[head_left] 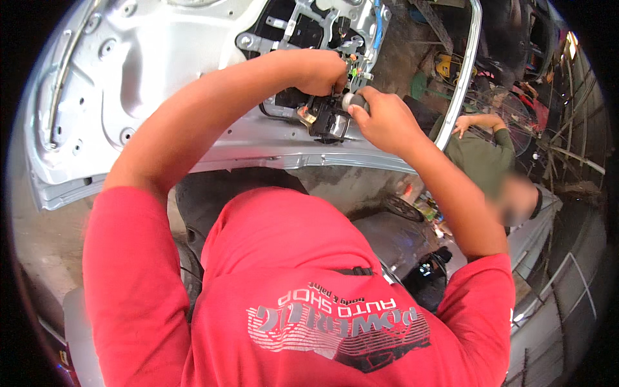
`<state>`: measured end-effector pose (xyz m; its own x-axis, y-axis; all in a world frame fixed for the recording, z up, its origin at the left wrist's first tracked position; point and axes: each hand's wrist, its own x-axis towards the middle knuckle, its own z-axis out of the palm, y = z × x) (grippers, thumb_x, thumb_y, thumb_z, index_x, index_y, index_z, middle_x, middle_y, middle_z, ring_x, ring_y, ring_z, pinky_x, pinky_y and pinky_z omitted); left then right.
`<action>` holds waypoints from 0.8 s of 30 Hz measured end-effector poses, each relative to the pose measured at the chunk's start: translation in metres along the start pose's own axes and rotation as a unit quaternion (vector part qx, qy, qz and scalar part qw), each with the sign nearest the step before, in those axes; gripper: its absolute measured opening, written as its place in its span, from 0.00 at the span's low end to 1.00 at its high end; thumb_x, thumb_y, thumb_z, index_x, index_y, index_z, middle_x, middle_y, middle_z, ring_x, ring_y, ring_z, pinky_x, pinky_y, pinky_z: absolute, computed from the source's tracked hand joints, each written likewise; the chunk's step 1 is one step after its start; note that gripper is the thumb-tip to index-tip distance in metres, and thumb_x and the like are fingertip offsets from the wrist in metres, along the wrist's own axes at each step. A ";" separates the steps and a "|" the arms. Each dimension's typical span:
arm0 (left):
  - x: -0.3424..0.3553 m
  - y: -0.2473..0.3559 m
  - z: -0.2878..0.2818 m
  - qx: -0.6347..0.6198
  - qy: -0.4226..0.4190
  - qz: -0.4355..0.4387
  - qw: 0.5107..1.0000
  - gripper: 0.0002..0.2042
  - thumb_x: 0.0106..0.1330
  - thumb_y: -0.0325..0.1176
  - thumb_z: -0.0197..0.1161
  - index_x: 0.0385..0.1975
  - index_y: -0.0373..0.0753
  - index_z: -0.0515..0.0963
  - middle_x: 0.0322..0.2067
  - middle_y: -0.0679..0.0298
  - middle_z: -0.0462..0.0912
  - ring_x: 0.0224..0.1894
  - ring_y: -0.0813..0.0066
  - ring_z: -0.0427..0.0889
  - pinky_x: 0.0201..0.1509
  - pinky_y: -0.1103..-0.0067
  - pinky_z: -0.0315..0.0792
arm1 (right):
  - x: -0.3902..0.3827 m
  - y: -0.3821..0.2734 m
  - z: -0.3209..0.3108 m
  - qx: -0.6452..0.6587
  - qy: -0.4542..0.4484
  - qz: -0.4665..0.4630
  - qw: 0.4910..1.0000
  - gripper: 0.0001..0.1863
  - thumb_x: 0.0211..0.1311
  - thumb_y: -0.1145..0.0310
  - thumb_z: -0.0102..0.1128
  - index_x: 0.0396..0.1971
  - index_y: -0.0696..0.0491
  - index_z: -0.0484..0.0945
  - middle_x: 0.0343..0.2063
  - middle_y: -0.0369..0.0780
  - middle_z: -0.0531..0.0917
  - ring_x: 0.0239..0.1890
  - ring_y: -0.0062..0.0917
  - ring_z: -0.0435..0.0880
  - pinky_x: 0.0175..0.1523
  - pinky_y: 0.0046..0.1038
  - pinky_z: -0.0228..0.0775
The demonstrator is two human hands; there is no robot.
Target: The person works on the interior of a car door, manipulating a black plastic component and connecting wires. They then move to the detached door panel, attaching a door lock actuator to the internal mechanism and securing it with screws.
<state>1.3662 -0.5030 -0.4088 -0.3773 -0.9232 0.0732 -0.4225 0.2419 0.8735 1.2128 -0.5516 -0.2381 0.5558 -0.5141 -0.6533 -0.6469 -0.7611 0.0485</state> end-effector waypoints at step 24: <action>-0.188 0.071 -0.003 0.210 0.240 -0.434 0.842 0.12 0.65 0.36 0.74 0.42 0.34 0.87 0.46 0.52 0.87 0.46 0.51 0.88 0.52 0.62 0.81 | -0.161 0.077 0.121 0.832 -0.061 -0.041 0.549 0.24 0.70 0.71 0.64 0.63 0.60 0.75 0.51 0.38 0.84 0.48 0.23 0.83 0.58 0.28 0.77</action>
<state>1.4091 -0.3127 -0.3589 0.5591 -0.7961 -0.2315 -0.6593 -0.5962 0.4581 1.0103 -0.4799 -0.2208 0.6451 -0.3968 -0.6530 -0.2603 0.6893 -0.6761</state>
